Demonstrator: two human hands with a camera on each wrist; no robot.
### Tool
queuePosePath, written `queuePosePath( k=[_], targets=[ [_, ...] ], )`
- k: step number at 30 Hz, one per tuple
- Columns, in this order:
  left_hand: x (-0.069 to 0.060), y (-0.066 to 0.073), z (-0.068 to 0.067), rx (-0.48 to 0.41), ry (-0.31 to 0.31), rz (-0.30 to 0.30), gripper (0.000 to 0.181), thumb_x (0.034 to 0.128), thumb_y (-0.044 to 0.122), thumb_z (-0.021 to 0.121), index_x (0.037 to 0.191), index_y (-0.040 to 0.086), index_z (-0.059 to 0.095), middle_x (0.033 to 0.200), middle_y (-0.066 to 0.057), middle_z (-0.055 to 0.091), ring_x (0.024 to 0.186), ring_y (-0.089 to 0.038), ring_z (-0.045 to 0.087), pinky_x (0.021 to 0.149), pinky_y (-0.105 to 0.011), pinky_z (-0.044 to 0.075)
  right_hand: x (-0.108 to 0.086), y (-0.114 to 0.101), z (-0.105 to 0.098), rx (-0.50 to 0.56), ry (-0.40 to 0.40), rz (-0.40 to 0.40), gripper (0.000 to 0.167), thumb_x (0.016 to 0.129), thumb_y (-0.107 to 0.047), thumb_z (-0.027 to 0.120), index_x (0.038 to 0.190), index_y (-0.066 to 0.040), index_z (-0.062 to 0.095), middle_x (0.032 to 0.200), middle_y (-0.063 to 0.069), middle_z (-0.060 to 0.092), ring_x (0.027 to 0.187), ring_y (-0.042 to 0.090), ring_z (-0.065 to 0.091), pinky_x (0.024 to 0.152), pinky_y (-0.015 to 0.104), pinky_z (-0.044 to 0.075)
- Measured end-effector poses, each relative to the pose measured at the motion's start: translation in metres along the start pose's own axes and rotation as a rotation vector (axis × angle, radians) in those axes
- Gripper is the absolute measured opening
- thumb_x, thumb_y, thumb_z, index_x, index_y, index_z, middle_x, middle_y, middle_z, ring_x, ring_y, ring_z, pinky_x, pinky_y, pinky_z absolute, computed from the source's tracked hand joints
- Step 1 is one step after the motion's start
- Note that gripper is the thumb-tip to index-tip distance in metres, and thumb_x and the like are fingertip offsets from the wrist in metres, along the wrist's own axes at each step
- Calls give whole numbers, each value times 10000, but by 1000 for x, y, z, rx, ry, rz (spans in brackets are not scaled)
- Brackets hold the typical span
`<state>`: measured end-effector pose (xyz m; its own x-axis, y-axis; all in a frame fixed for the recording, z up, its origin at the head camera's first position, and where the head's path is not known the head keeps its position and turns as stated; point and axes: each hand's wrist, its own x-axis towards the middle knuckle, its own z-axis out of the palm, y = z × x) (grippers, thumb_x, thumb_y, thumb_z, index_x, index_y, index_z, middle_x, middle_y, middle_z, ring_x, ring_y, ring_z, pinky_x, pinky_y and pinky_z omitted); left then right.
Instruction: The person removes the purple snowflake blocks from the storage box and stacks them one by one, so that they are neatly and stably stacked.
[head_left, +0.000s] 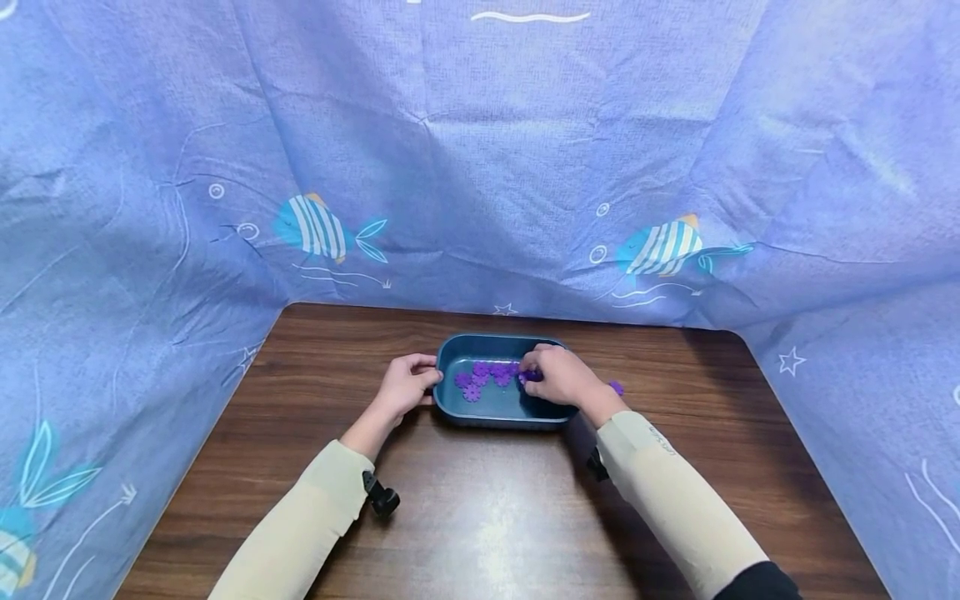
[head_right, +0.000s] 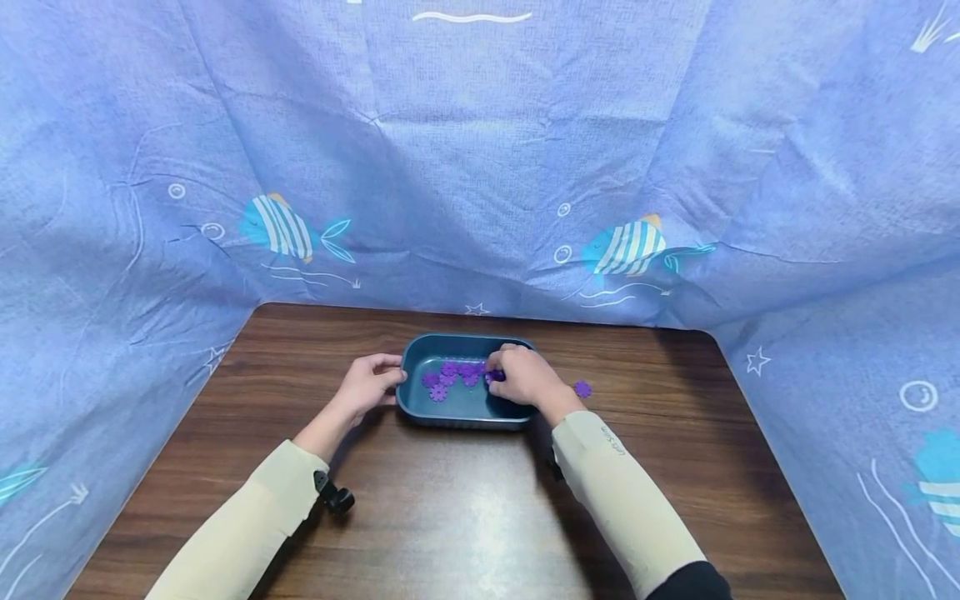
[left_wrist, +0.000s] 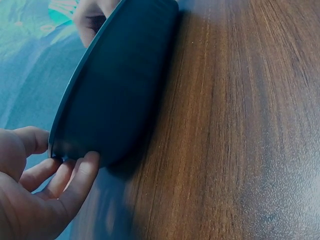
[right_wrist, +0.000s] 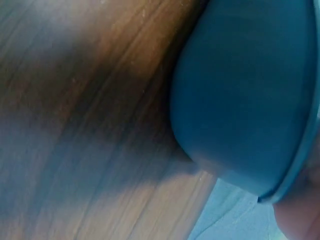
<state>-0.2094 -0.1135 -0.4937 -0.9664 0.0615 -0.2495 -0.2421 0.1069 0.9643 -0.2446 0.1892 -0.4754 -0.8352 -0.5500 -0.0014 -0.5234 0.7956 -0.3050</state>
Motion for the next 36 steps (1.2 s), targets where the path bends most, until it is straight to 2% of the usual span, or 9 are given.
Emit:
queuePosePath(
  k=[12,21,28,36],
  targets=[
    [-2,0,0,6,2,1,409,948,33,662,1344,-56,607,1258,-274,661,1029,-289,686,674,-330,656,-10,10,-16,106,125,-30,299,817,-145,779,1105,-66,770,1013,29,659,891,166,609,771,330,558],
    [-1,2,0,16,-6,2,402,955,43,664,1342,-49,606,1229,-255,672,981,-285,702,696,-360,660,-23,20,-28,108,211,-49,244,868,-186,808,1081,-69,778,995,31,707,862,167,625,747,349,561],
    [0,1,-1,17,-8,11,400,956,36,657,1338,-66,601,1217,-262,670,968,-287,705,669,-340,657,-36,30,-34,149,243,9,241,867,-238,833,1063,-108,780,1001,23,727,869,196,677,749,360,594],
    [0,-2,-1,17,-7,15,400,960,33,654,1343,-67,598,1216,-260,666,911,-211,699,686,-345,659,-54,46,-38,173,279,41,252,866,-226,820,1072,-86,783,1022,46,735,886,227,696,755,412,619]
  ],
)
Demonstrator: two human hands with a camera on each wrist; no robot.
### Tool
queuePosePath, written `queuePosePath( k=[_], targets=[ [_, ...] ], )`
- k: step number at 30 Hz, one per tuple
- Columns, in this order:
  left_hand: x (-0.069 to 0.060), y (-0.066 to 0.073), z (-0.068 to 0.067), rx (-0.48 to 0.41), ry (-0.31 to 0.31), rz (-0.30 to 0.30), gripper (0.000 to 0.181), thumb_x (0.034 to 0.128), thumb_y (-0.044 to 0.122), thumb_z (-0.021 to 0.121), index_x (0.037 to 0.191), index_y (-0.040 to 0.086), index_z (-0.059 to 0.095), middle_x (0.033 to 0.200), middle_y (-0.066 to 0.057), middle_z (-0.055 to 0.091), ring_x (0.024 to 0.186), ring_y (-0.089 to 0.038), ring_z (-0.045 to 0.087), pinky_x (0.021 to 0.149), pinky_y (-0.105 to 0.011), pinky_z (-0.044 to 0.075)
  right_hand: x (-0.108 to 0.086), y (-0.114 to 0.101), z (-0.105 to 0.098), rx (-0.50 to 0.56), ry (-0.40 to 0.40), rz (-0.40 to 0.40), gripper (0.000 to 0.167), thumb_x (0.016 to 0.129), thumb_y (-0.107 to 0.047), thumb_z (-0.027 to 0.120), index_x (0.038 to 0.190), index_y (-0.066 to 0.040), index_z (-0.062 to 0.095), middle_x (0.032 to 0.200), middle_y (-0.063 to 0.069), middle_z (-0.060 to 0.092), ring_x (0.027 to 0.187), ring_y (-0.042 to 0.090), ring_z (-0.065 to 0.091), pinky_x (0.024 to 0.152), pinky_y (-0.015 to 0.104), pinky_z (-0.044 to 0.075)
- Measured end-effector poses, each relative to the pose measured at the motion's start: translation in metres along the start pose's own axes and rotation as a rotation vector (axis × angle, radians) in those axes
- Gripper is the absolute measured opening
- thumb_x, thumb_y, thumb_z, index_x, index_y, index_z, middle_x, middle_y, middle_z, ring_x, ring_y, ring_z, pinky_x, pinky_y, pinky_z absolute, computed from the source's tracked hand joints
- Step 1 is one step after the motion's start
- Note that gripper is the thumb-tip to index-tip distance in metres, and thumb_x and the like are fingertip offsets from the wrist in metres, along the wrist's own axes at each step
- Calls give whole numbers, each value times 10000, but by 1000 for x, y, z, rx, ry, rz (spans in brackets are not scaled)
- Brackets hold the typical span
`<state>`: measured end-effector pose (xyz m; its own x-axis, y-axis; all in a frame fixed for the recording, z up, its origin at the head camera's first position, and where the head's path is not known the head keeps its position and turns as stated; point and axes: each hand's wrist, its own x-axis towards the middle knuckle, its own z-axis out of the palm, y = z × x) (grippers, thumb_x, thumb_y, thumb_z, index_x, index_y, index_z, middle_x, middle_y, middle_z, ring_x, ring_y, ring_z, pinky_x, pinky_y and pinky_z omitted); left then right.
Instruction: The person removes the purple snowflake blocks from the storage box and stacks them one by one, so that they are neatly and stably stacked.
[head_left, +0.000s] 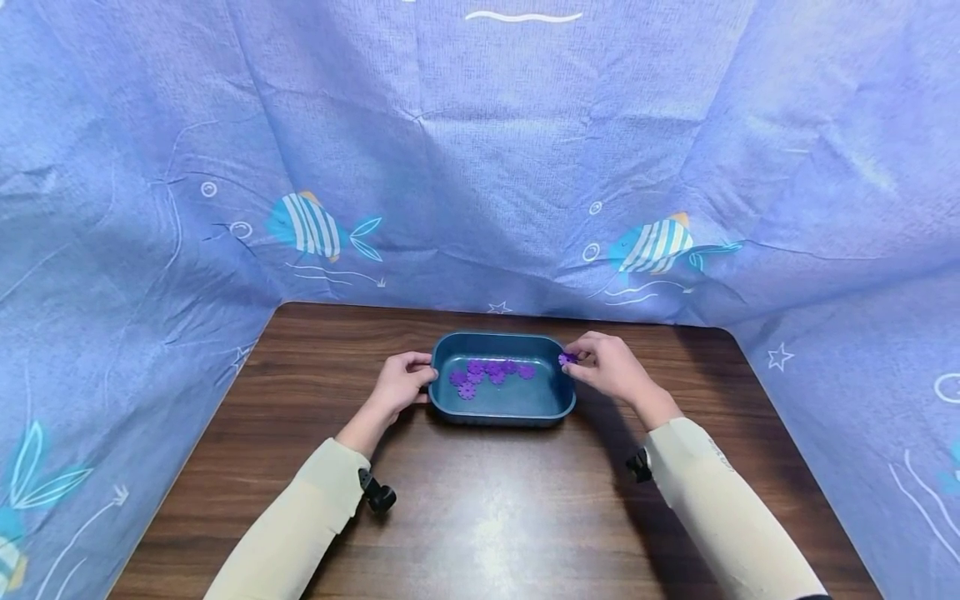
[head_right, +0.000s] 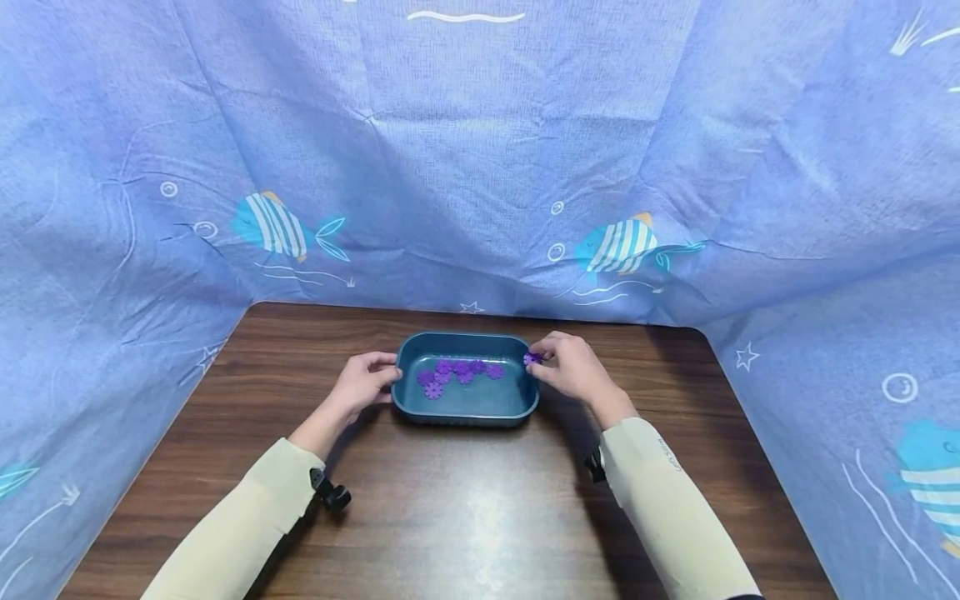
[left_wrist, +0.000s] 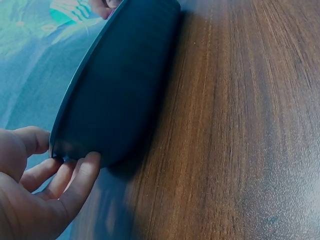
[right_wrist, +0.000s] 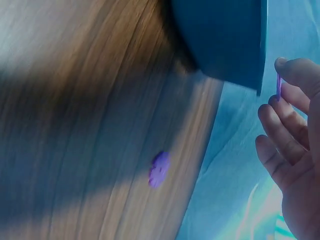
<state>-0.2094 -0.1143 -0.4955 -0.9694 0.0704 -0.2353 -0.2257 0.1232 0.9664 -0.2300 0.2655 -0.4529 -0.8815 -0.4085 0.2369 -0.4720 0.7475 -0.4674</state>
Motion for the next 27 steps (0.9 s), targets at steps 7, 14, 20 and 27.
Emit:
queuePosePath(
  k=[7,14,20,27],
  targets=[
    [-2,5,-1,-11,-24,-1,430,968,22,640,1370,-109,559,1280,-335,621,958,-271,704,722,-394,662,-14,19,-3,-45,34,14,238,867,-212,809,1064,-81,781,1019,58,748,901,251,693,747,389,572],
    [0,0,0,-15,-12,-3,410,964,32,649,1350,-87,582,1247,-288,653,961,-258,705,686,-334,658,-30,39,-2,-52,35,46,237,869,-175,808,1075,-64,777,1008,69,739,854,262,686,717,378,565],
    [2,-1,-1,-22,-16,-8,414,961,32,652,1351,-87,580,1239,-276,658,970,-262,706,686,-327,657,-45,56,0,-68,36,84,234,866,-143,802,1073,-39,771,1009,91,731,860,259,692,762,436,587],
    [2,-1,-1,-19,-14,-21,412,961,32,654,1354,-71,584,1244,-269,655,938,-233,697,679,-325,656,-57,70,5,-85,-4,166,245,892,-169,779,1095,-33,764,1045,107,728,927,277,685,836,488,585]
  ],
)
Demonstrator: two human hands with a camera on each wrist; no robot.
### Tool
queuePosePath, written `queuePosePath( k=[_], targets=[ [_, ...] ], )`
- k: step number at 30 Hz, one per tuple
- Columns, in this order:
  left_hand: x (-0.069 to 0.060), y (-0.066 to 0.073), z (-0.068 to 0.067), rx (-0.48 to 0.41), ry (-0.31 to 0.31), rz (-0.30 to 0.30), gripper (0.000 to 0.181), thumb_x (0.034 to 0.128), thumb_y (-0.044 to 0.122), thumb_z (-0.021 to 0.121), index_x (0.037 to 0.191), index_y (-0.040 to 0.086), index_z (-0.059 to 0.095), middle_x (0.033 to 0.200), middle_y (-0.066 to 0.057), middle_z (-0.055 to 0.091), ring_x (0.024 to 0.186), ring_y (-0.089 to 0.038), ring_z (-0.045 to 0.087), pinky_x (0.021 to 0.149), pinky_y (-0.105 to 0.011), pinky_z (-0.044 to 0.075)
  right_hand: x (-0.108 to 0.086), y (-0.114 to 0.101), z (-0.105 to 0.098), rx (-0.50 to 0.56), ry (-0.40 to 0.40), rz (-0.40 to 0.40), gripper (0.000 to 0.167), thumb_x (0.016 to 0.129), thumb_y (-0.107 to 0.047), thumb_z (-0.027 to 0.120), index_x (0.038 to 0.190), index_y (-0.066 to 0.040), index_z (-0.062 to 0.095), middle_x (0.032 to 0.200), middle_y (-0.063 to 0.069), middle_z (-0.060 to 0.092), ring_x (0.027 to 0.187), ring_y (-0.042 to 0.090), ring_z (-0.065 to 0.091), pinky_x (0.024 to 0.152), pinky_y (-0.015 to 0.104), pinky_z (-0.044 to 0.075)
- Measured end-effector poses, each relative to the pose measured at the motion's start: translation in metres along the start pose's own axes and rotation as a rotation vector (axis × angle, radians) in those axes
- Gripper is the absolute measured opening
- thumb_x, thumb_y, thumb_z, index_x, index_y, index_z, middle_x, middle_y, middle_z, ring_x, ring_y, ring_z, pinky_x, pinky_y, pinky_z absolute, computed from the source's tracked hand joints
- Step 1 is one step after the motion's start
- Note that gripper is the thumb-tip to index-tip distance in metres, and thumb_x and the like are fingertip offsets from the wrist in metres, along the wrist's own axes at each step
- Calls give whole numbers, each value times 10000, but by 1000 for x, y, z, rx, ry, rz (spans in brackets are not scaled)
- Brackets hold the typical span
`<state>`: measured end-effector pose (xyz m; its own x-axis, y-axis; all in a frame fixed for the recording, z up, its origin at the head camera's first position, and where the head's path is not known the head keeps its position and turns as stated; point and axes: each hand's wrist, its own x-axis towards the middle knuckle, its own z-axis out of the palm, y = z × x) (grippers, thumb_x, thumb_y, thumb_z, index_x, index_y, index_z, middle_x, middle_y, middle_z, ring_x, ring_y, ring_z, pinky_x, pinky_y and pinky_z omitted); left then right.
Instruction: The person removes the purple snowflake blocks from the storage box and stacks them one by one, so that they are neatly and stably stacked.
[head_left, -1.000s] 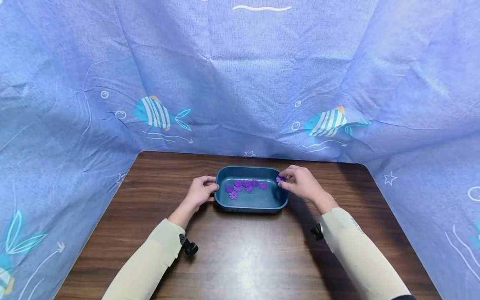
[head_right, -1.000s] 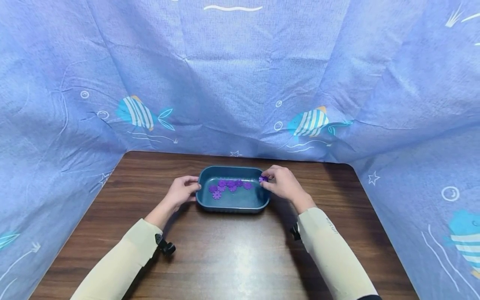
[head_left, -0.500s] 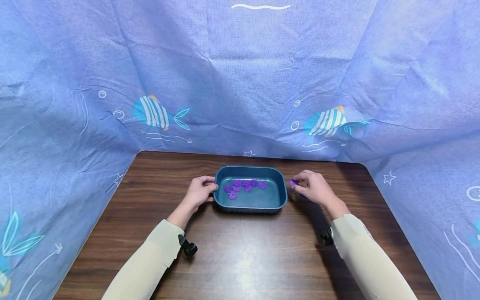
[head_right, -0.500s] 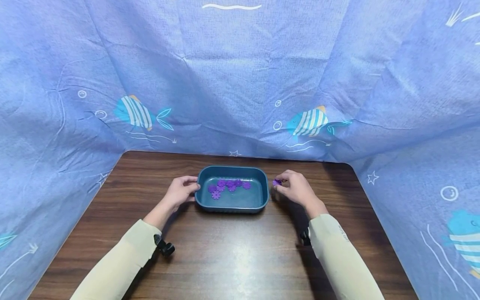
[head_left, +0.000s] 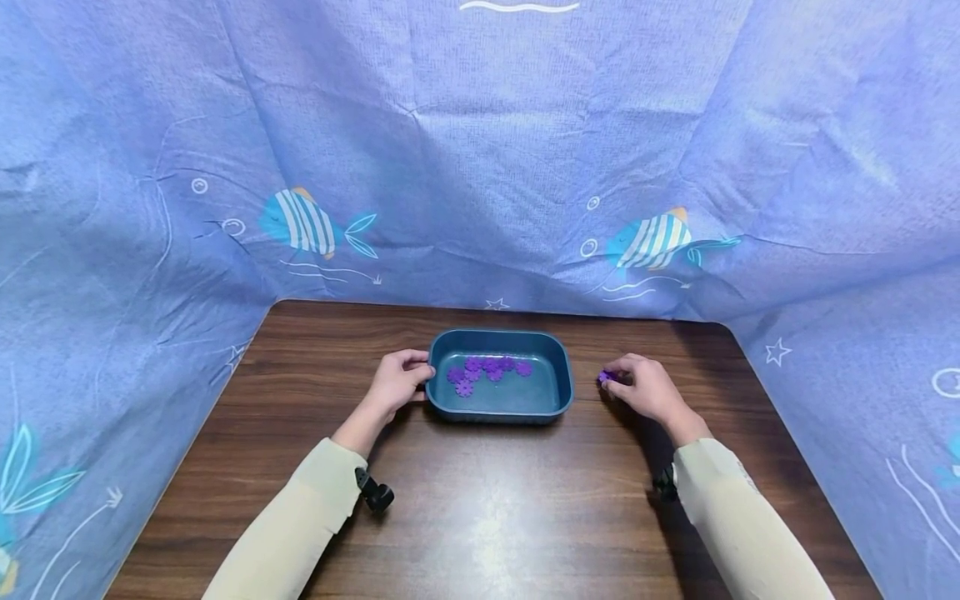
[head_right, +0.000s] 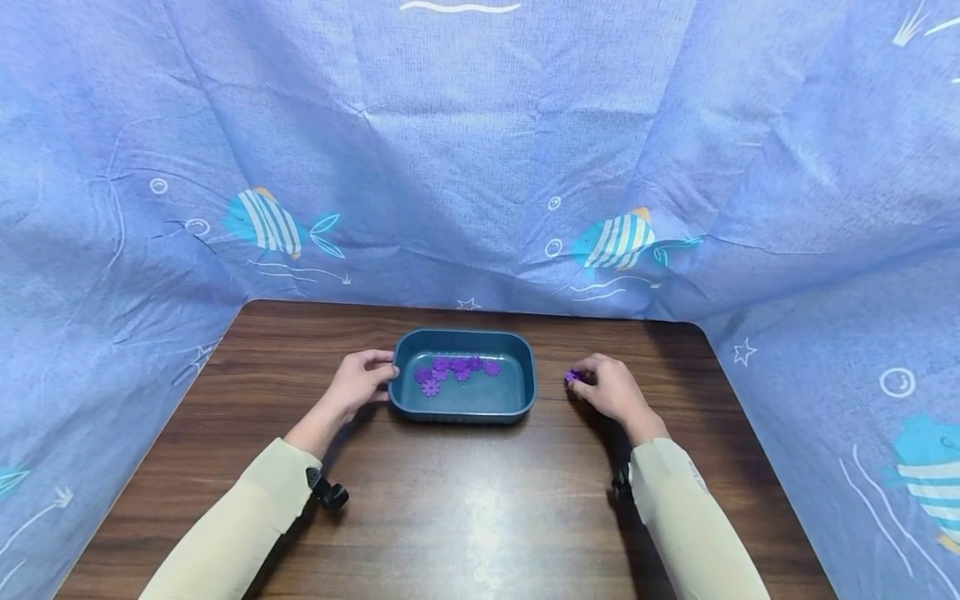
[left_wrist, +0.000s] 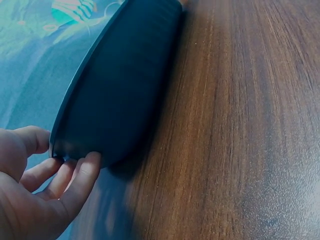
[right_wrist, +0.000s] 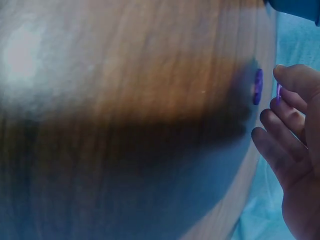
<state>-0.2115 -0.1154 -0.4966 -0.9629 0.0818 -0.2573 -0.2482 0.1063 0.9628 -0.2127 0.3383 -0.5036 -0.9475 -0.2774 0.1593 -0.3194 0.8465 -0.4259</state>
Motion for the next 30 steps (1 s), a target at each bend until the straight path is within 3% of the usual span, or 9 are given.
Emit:
queuePosePath(
  k=[14,30],
  targets=[
    [-1,2,0,-3,-3,0,407,967,28,642,1358,-68,581,1255,-273,653,950,-248,705,684,-323,656,-5,4,9,-87,-17,59,252,911,-223,765,1097,-52,763,1095,132,739,1020,355,693,910,566,555],
    [-3,3,0,0,1,-4,407,963,39,652,1354,-57,593,1259,-268,656,968,-251,701,690,-329,656,-3,1,9,-161,-33,55,265,908,-257,768,1119,-96,775,1066,78,727,974,345,692,835,565,559]
  ],
)
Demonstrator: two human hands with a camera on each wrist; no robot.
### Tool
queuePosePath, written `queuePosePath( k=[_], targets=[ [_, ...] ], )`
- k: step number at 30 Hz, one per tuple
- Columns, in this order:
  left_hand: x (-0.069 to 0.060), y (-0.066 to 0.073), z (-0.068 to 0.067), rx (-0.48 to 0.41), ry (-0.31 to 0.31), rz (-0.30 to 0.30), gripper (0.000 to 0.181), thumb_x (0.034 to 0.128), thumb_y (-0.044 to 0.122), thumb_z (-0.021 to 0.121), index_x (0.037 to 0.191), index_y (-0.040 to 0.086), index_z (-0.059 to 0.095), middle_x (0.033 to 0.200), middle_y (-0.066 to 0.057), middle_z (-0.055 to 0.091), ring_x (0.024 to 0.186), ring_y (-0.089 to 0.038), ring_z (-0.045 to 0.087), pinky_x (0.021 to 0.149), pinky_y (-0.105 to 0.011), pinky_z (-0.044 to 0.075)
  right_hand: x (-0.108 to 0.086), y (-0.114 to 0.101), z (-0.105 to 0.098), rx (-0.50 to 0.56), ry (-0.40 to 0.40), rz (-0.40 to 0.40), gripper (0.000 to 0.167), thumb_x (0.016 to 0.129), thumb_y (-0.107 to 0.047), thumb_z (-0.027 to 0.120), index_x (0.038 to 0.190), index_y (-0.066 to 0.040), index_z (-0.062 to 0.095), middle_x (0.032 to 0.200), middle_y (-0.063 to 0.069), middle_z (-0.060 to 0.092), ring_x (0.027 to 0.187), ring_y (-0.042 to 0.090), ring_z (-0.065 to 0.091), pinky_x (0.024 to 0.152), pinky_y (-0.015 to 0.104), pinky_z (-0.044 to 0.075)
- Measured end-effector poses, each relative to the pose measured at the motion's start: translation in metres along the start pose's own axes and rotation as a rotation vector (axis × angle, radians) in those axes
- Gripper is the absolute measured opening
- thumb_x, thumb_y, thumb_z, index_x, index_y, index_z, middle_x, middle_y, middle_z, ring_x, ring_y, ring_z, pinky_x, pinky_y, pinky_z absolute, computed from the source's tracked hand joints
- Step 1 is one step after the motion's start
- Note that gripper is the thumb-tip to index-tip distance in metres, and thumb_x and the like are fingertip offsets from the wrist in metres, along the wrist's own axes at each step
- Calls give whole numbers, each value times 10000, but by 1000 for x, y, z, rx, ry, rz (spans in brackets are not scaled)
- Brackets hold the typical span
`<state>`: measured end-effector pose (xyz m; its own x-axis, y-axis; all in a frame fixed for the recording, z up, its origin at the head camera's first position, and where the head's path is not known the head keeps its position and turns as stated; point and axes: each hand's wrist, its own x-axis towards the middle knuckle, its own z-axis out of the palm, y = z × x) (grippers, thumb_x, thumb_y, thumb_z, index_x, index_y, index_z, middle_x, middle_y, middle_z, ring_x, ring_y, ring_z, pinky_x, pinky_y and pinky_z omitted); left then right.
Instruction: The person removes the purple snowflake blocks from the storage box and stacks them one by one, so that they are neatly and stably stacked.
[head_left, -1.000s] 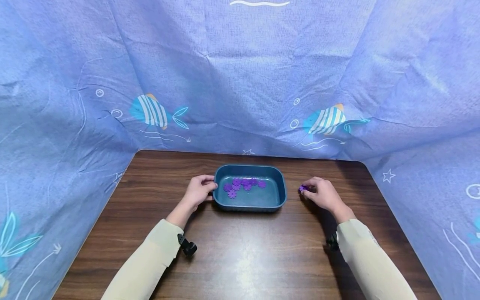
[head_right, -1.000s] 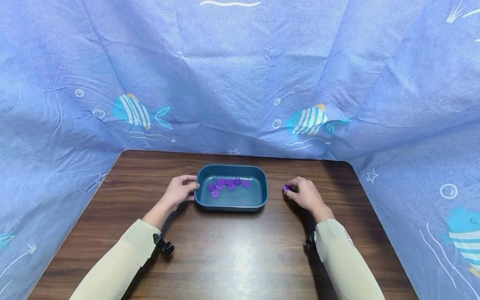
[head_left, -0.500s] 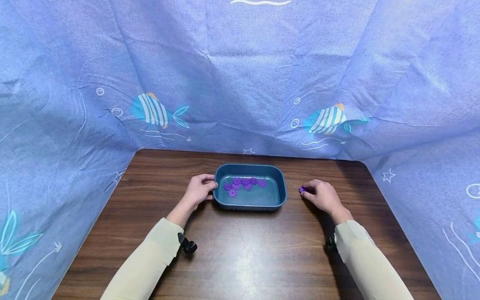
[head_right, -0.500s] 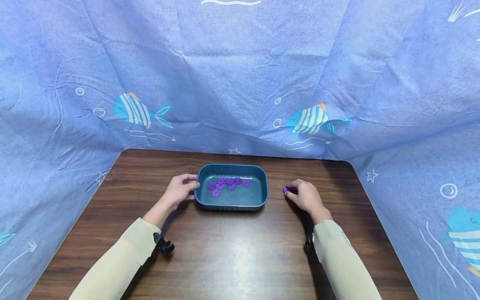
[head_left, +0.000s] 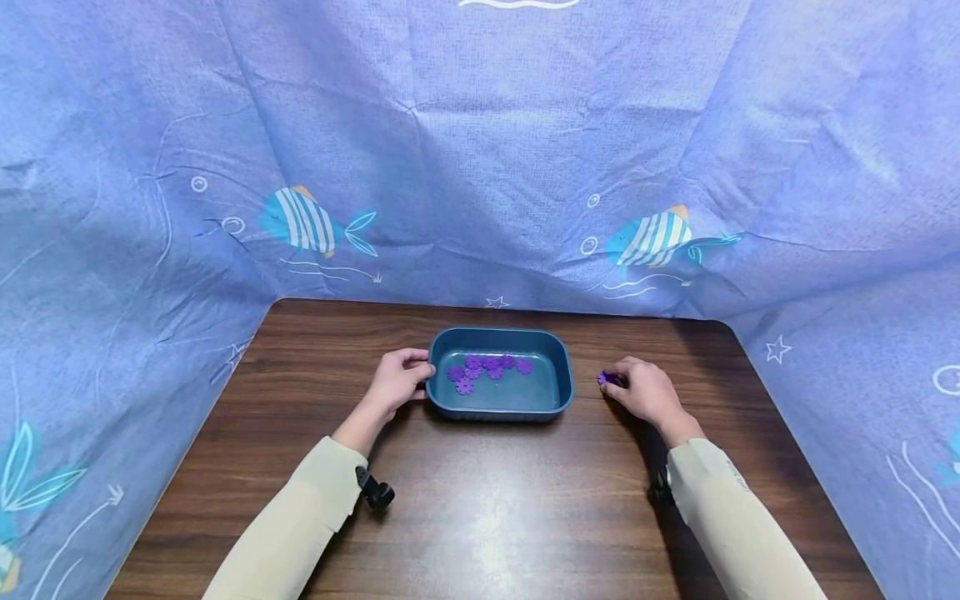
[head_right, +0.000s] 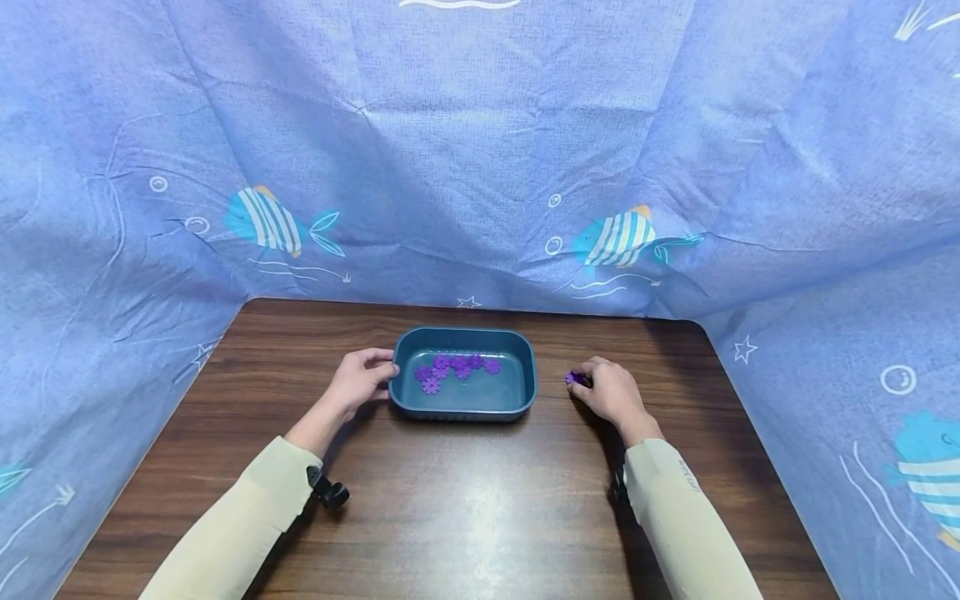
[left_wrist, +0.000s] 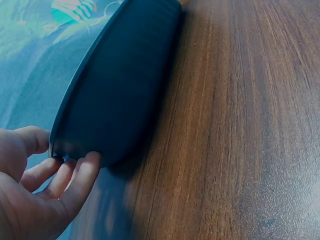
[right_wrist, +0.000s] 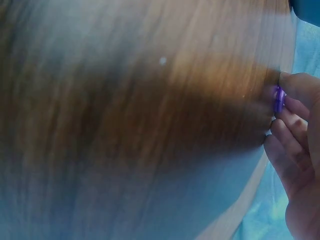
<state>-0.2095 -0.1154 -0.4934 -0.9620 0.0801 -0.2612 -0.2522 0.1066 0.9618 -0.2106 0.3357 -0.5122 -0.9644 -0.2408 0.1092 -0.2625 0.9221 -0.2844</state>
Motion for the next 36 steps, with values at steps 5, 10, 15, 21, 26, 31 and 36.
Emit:
queuePosePath(
  k=[5,10,15,21,26,31,36],
  targets=[
    [-2,1,0,7,-2,2,411,967,51,654,1359,-53,592,1264,-269,652,978,-262,701,700,-333,658,0,0,0,-5,7,-5,275,903,-264,769,1123,-99,775,1075,83,728,981,346,691,842,566,560],
    [-3,1,0,3,-3,8,415,970,52,652,1365,-59,585,1270,-278,647,978,-268,704,705,-336,658,-1,0,-2,-1,5,1,286,910,-271,762,1136,-97,768,1110,104,729,1015,360,685,873,577,555],
    [-3,0,0,-10,-4,11,415,966,42,648,1362,-65,585,1274,-283,644,1013,-286,697,705,-333,657,-2,-1,-3,4,-6,-13,310,917,-273,756,1158,-78,752,1143,130,724,1050,368,677,918,582,546],
    [-2,2,-3,1,-5,8,414,967,39,647,1361,-71,580,1264,-278,648,961,-229,694,690,-321,655,4,-3,-7,47,-34,-28,335,912,-291,774,1152,-59,741,1120,144,713,1019,339,671,912,553,555],
    [-2,2,-4,6,-11,3,421,967,44,649,1365,-71,574,1259,-270,649,967,-217,687,705,-324,656,14,-12,-17,92,-28,-65,311,913,-234,773,1149,-36,734,1103,144,696,1001,334,658,888,543,553],
    [-1,0,-3,-5,-14,-6,426,971,46,649,1378,-53,575,1293,-264,638,1063,-272,673,736,-327,656,27,-30,-29,110,-10,-109,336,908,-214,775,1184,-30,725,1138,130,691,1024,327,665,877,526,568],
    [-2,-3,-1,-31,-24,2,466,950,12,662,1401,-44,560,1324,-275,623,1026,-223,681,748,-334,656,41,-53,-35,112,4,-175,355,905,-226,779,1207,-48,720,1165,108,688,1020,294,677,875,487,586]
  ],
)
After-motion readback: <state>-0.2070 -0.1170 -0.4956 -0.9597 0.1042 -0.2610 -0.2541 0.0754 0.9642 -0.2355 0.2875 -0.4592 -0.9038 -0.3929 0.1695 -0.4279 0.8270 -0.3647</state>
